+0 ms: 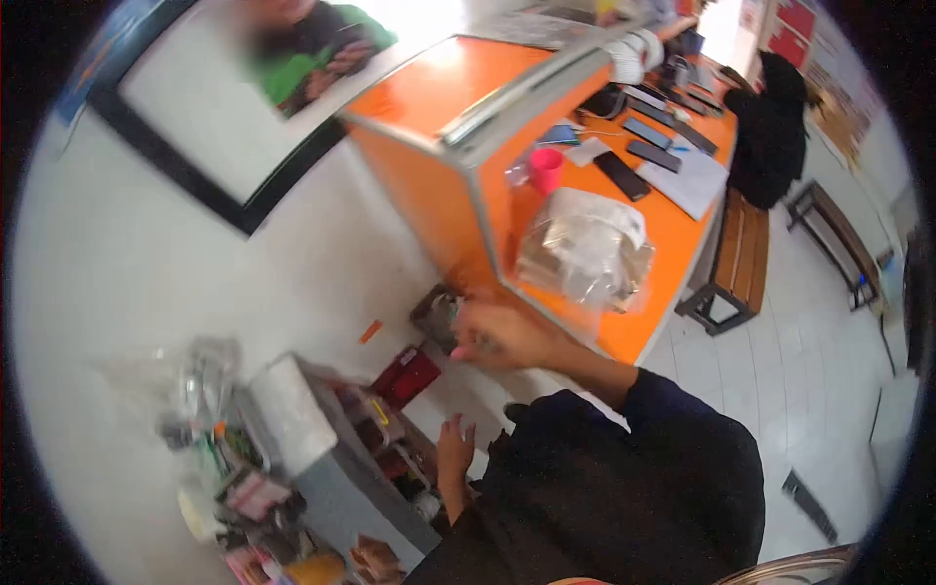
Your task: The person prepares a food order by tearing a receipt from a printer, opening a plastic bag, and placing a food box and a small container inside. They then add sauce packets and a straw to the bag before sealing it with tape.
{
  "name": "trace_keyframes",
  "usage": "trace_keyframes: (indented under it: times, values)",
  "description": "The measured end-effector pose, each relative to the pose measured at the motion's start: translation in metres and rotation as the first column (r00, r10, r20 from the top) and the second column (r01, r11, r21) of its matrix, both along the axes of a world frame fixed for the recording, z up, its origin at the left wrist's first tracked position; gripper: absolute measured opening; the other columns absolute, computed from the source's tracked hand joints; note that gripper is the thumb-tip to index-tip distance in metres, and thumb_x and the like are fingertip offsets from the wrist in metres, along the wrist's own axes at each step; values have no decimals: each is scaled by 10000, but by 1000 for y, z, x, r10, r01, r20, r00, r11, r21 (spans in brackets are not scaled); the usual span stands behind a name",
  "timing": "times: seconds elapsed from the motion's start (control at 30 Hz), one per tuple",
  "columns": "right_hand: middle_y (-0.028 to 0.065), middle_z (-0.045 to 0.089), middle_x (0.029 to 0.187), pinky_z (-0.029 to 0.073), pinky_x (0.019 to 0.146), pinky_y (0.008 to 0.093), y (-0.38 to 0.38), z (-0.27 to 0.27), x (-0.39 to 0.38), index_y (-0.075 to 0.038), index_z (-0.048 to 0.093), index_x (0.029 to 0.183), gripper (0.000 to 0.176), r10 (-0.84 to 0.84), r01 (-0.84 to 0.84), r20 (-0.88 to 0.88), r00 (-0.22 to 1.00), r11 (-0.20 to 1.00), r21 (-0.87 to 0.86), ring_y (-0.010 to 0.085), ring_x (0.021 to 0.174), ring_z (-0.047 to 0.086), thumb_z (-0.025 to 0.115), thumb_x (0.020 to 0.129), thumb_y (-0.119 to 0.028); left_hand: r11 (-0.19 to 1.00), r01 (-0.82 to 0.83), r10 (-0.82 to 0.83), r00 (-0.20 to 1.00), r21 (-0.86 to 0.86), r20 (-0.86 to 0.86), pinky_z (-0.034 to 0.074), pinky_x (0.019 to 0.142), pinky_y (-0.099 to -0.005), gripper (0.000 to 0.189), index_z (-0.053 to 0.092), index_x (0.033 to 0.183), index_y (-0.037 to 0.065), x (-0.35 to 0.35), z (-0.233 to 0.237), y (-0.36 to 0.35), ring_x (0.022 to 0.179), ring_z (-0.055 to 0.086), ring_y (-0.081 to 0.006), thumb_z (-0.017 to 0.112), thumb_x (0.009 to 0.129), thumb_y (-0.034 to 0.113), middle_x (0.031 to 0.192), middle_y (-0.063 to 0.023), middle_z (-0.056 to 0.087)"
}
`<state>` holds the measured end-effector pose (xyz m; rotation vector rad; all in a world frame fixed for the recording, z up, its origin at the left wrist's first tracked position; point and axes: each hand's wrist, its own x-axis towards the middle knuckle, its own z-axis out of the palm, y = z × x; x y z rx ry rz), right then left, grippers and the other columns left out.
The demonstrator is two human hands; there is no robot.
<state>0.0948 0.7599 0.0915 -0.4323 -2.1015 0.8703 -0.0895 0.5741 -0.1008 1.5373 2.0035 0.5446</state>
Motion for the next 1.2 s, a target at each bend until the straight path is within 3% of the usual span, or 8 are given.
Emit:
trace_keyframes:
  times: [0.2, 0.33, 0.5, 0.6, 0.67, 0.77, 1.03, 1.2]
  values:
    - [46, 527, 806, 455, 609, 254, 153, 49, 130, -39, 437, 954, 189, -444, 445, -681, 582, 875, -190, 150, 680, 555, 581, 862, -119, 857, 394, -375, 919, -332, 121, 431, 859, -426, 458, 497, 1163, -5, 0, -113, 59, 1042, 524, -373, 545, 856, 332, 1090, -234, 555]
    - [61, 558, 859, 481, 633, 269, 276, 54, 228, -19, 430, 1029, 223, -741, 680, -609, 282, 602, -418, 161, 748, 586, 556, 853, -75, 796, 397, -334, 918, -457, 215, 438, 871, -407, 495, 494, 1179, -12, -14, -138, 73, 1047, 542, -348, 545, 858, 362, 1119, -247, 556]
    - [135, 596, 974, 482, 760, 301, 406, 39, 315, 4, 520, 1114, 305, -874, 985, -456, 170, 164, 54, 192, 851, 606, 564, 828, -91, 968, 97, -69, 989, -233, 128, 443, 856, -369, 397, 498, 1160, -23, -13, -59, 111, 1003, 562, -321, 565, 865, 233, 1116, -232, 534]
    - [153, 604, 992, 475, 772, 314, 428, 64, 318, 6, 570, 1069, 274, -860, 915, -371, 350, 228, 333, 239, 856, 612, 560, 809, -81, 877, 121, -65, 989, 465, -136, 434, 857, -360, 379, 442, 1203, -28, -3, 21, 162, 980, 548, -313, 549, 872, 124, 1119, -200, 503]
    - [160, 607, 927, 454, 775, 376, 452, 62, 316, -2, 605, 965, 202, -820, 847, -328, 468, 310, 433, 307, 837, 592, 551, 803, -111, 846, -136, 36, 979, 515, 200, 409, 885, -377, 439, 372, 1256, -29, 28, 100, 199, 1049, 495, -323, 534, 883, 135, 1182, -209, 457]
    - [164, 604, 872, 405, 865, 449, 425, 80, 277, -27, 612, 890, 152, -911, 830, -82, 403, 326, 453, 335, 842, 572, 543, 791, -119, 714, -41, 16, 999, 699, 41, 379, 928, -399, 480, 320, 1293, -29, 64, 176, 238, 1158, 416, -334, 521, 894, 146, 1274, -223, 367]
    - [95, 606, 893, 383, 932, 424, 325, 61, 198, -38, 607, 958, 161, -546, 633, -334, 768, 725, 271, 266, 916, 575, 597, 810, -99, 627, -92, 21, 995, 774, 102, 381, 947, -419, 629, 117, 1356, -8, 109, 204, 302, 1204, 361, -345, 515, 898, 156, 1350, -242, 217]
    - [91, 554, 988, 418, 823, 293, 328, 70, 209, -34, 577, 989, 219, -556, 688, -476, 681, 708, 158, 209, 946, 538, 636, 778, -46, 653, -100, 91, 994, 750, 53, 400, 924, -398, 613, 105, 1370, 18, 111, 204, 299, 1157, 395, -297, 492, 912, 144, 1310, -212, 243]
